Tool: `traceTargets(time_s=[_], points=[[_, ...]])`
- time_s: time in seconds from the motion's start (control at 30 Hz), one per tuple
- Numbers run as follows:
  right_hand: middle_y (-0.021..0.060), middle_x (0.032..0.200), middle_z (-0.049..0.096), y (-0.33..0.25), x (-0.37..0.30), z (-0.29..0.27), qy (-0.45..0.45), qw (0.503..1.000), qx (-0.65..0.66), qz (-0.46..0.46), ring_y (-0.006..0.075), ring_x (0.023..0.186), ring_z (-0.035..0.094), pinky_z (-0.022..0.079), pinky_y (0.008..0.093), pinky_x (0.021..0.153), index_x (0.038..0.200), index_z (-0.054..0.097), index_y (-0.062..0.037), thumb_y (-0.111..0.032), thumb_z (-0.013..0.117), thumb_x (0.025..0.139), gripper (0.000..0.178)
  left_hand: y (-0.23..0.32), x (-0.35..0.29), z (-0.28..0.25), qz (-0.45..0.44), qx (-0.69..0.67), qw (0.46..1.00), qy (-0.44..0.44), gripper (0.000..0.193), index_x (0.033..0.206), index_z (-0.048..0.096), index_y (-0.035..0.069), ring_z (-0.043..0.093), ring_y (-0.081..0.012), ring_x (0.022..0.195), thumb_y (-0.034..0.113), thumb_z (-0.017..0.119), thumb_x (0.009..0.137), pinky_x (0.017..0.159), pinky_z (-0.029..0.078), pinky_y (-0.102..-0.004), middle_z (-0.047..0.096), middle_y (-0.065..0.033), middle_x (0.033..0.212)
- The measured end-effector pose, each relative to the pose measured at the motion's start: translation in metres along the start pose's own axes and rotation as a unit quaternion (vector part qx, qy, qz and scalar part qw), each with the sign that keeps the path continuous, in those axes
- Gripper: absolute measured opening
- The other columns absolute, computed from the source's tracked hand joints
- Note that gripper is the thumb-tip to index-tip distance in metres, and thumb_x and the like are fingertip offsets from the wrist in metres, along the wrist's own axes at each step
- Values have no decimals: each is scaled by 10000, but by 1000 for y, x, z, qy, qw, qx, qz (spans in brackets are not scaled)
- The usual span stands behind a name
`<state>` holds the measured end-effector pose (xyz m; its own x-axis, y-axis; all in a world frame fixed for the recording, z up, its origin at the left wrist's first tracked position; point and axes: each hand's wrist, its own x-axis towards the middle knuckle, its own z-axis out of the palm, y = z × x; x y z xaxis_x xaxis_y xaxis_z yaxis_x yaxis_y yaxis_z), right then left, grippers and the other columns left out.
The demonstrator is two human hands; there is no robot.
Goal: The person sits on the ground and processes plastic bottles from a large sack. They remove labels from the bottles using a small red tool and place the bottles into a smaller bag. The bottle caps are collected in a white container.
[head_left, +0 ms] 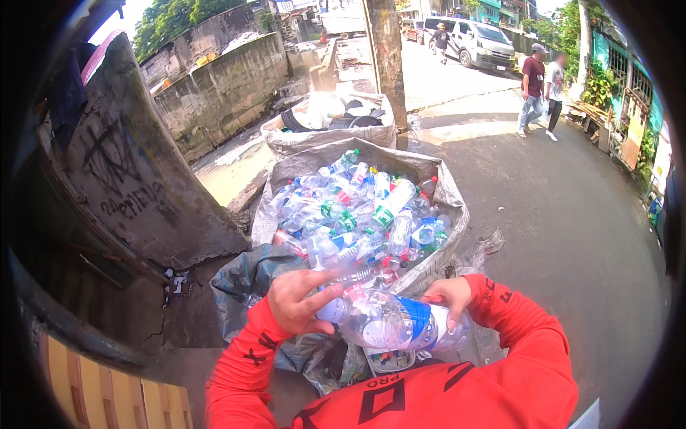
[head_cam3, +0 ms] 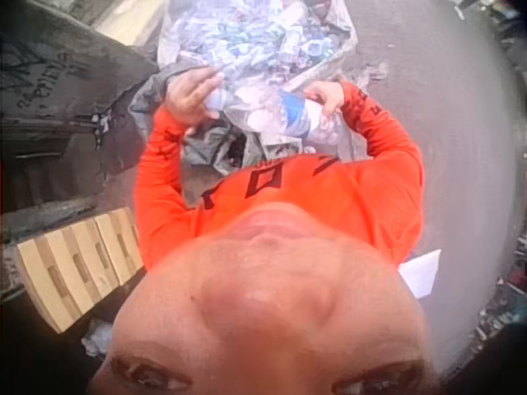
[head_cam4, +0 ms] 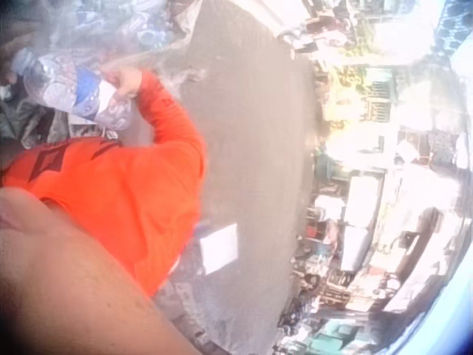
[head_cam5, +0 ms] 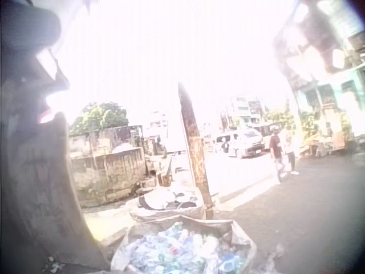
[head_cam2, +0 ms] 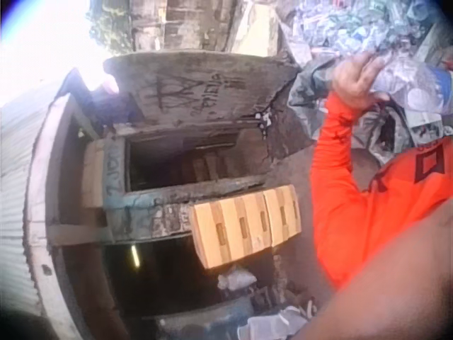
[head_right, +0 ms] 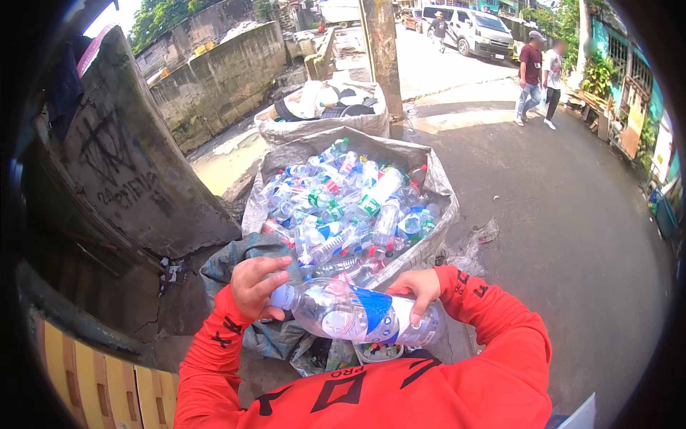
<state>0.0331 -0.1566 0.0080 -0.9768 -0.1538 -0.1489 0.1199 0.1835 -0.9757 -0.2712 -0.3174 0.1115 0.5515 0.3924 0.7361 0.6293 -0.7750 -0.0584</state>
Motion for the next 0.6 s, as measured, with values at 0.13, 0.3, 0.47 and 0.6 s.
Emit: traceTargets(time_s=[0.13,0.3,0.47,0.6], points=[[76,983,596,-4,-40,29,-47,989,138,-14,122,870,544,440,281,776,1049,521,68,-318,832,542,708,22,42,-3,160,7,986,-50,445,904,587,38,528,-183,564,454,606,748,479,405,-307,553,-39,748],[69,957,617,-40,-78,48,56,998,31,11,128,883,556,449,280,775,1086,522,54,-303,828,535,725,46,69,11,129,15,991,14,262,792,594,38,500,-199,509,299,570,777,468,393,-314,511,-41,639],[133,945,625,-76,-112,66,308,882,-353,55,273,825,613,470,354,728,1126,548,-49,-415,775,503,757,56,80,44,-106,61,990,72,252,718,577,37,553,-305,525,271,521,794,484,419,-374,537,-132,567],[87,887,608,-73,-123,94,504,623,-586,121,243,749,611,455,330,655,1065,570,-85,-521,745,495,738,54,103,71,-327,165,919,-144,323,689,625,62,563,-360,572,315,492,838,531,436,-442,533,-192,548]])
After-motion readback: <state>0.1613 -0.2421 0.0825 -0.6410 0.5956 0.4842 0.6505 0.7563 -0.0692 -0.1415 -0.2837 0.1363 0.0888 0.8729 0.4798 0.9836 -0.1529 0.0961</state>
